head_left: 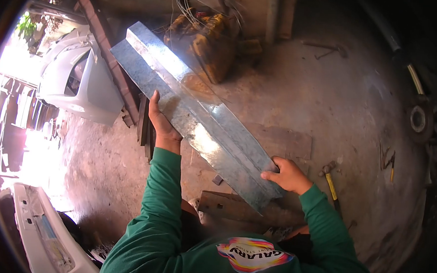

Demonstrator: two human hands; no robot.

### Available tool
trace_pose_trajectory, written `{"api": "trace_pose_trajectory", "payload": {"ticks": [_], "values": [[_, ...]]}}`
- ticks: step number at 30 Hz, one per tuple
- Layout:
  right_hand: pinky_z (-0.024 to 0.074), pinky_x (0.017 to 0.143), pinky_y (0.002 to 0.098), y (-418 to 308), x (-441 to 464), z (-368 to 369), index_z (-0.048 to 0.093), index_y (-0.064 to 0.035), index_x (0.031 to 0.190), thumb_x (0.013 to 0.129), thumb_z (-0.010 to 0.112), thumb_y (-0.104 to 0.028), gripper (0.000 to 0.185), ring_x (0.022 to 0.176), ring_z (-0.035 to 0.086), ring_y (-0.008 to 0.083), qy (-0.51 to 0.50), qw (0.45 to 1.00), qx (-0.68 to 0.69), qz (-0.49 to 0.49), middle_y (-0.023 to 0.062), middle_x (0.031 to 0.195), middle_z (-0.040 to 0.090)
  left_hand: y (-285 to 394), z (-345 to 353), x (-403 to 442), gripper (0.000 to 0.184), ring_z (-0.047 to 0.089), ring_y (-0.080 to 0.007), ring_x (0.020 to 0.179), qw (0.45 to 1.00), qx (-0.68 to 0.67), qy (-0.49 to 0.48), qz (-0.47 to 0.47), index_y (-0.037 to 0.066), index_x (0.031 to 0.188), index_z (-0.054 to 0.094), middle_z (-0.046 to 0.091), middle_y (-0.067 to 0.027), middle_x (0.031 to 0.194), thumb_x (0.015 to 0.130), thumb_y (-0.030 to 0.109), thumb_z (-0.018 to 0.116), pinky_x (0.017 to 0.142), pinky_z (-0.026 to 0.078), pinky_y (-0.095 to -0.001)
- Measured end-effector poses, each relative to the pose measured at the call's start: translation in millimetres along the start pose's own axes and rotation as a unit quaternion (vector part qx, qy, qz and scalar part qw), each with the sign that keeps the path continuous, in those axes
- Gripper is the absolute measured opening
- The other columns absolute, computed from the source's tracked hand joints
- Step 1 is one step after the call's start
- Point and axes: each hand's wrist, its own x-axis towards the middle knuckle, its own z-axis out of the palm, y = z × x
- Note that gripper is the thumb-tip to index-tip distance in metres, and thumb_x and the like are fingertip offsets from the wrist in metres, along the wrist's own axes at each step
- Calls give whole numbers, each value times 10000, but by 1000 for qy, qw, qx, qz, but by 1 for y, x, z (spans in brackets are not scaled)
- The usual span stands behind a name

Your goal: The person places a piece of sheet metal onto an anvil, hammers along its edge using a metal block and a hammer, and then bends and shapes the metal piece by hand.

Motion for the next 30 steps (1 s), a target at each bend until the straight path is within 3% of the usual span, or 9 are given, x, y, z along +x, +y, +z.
{"api": "trace_pose_trajectory", "payload": {"ticks": [2,13,18,24,27,30], "values": [[561,866,444,9,2,4,748,22,1139,896,897,-391,502,924,739,351,5,1000,-4,-12,232,1016,772,-2,-4,3,629,726,-343,1084,1000,2,10,11,35,1371,654,716,-173,1233,1003,543,695,932,625,-490],[565,935,460,10,1,-6,716,3,1244,929,871,-433,560,1042,749,396,30,999,-20,-21,253,1126,774,-2,13,-9,662,706,-354,1169,999,-8,-36,27,38,1422,639,714,-167,1311,1013,558,663,1019,589,-508],[566,983,456,17,-1,-17,689,-5,1308,942,860,-442,595,1125,748,409,38,998,-1,-39,253,1200,774,-2,10,-9,713,676,-372,1263,993,-24,-56,99,64,1514,593,685,-166,1412,1020,573,659,1099,564,-530],[555,1008,430,22,-4,-28,684,-4,1330,965,848,-458,604,1112,745,339,-37,993,68,-90,224,1207,777,4,6,-14,926,607,-394,1372,990,-8,-46,135,82,1620,507,612,-180,1527,956,697,703,1182,526,-554],[550,1020,420,13,-8,-30,682,2,1339,969,848,-460,614,1123,733,310,-63,989,95,-95,215,1220,774,4,5,-19,983,582,-404,1404,993,-19,-44,111,85,1654,463,566,-181,1582,950,733,683,1194,516,-563],[547,1034,424,6,-9,-28,678,5,1357,963,856,-444,623,1153,729,321,-91,991,41,-93,219,1251,772,4,12,-24,1013,551,-413,1439,988,4,-46,145,95,1679,431,525,-181,1622,947,754,668,1210,500,-576]]}}
